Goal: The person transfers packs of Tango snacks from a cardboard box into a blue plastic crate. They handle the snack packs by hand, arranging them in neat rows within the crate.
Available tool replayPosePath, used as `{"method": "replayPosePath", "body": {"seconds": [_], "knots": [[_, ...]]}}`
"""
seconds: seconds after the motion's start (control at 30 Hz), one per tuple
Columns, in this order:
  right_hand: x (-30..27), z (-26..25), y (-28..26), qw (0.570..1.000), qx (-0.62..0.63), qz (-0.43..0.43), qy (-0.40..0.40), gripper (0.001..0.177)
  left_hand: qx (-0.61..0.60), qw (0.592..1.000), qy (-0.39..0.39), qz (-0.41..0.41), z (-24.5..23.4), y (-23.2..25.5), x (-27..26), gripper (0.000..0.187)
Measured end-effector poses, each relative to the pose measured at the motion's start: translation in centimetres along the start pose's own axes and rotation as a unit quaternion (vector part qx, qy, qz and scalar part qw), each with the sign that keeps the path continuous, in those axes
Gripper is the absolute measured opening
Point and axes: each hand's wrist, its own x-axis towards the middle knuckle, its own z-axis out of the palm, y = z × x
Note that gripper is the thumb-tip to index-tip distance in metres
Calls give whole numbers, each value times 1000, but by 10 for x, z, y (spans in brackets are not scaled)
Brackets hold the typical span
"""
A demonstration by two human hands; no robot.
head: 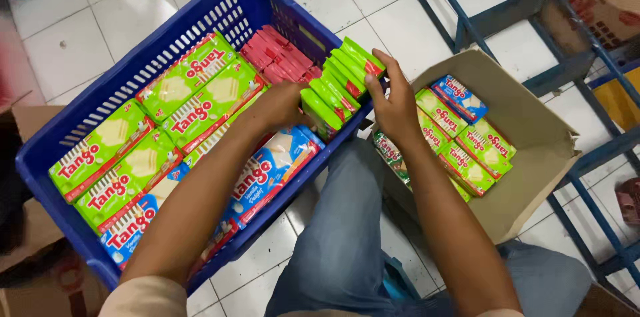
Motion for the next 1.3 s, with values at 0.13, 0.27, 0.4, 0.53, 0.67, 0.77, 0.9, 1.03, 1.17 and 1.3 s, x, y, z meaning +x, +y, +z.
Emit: {"method": "replayPosePath", "body": {"seconds": [0.13,0.27,0.4,0.53,0.67,0.77,0.9,1.03,1.17,1.3], "knots": [[-9,-5,16,999,27,-4,21,41,14,999,-39,-14,-13,7,0,51],[-28,-18,39,998,49,30,30,42,6,995,-74,-64,-42,29,-11,81],[-61,-41,79,990,-10,142,-17,43,56,994,-41,-85,-60,55,-39,93],[-106,-73,164,968,-104,208,-93,32,88,993,59,-53,-53,90,-63,74],[-152,-110,238,921,-148,314,-175,29,52,908,349,224,-7,130,-56,18],[-189,-140,271,901,-150,374,-161,31,-28,893,315,321,40,163,-27,8],[-244,-170,334,882,-200,409,-118,33,-63,928,129,344,114,179,41,13],[-281,-158,393,857,-163,481,-88,33,-80,945,19,316,171,188,114,8],[-285,-148,372,831,-100,536,-108,32,-39,959,-69,274,210,188,178,12],[-272,-145,342,809,-58,571,-126,36,-14,967,-97,235,221,179,223,13]]}}
